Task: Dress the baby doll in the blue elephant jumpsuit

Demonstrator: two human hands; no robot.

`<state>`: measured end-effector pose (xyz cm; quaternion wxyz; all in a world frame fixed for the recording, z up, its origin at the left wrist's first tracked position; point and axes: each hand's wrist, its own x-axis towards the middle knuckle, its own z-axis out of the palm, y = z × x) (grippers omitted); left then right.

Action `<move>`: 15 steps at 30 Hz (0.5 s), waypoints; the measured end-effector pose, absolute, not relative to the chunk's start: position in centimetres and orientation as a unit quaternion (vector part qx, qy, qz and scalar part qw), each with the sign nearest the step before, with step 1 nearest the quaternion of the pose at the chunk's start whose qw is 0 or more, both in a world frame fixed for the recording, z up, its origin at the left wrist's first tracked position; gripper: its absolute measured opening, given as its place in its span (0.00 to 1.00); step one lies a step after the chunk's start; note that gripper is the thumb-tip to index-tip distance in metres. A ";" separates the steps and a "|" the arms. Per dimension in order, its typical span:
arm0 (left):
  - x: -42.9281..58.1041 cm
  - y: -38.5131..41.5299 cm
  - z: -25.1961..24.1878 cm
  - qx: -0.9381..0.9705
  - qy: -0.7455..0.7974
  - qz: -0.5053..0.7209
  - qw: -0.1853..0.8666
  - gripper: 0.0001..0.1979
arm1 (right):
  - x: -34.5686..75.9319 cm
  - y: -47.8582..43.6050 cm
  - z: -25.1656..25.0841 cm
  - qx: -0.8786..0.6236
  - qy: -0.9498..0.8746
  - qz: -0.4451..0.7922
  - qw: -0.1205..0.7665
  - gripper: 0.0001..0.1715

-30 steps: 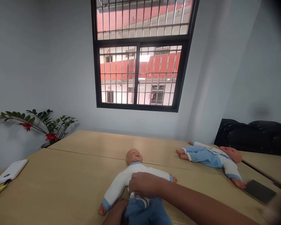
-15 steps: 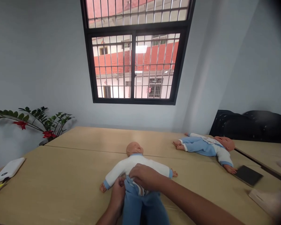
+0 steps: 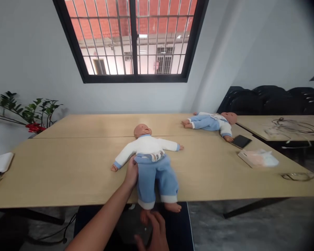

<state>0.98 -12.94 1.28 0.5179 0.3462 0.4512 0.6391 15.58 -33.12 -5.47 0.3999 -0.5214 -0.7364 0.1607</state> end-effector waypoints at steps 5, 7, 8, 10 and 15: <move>2.4 -14.1 0.8 0.268 0.417 0.633 0.594 0.28 | 13.0 -31.0 -5.9 -0.556 -0.618 0.200 0.518 0.26; 2.9 -14.4 0.9 0.221 0.401 0.624 0.633 0.26 | 12.3 -30.6 -5.7 -0.554 -0.561 0.246 0.563 0.27; 3.0 -14.6 1.0 0.201 0.387 0.614 0.657 0.24 | 12.1 -30.4 -5.6 -0.552 -0.534 0.276 0.578 0.29; 3.2 -14.8 1.2 0.192 0.352 0.600 0.692 0.21 | 11.8 -30.3 -5.3 -0.550 -0.490 0.325 0.593 0.35; 3.3 -15.3 1.6 0.253 0.309 0.591 0.701 0.26 | 13.0 -29.3 -2.3 -0.546 -0.427 0.353 0.628 0.37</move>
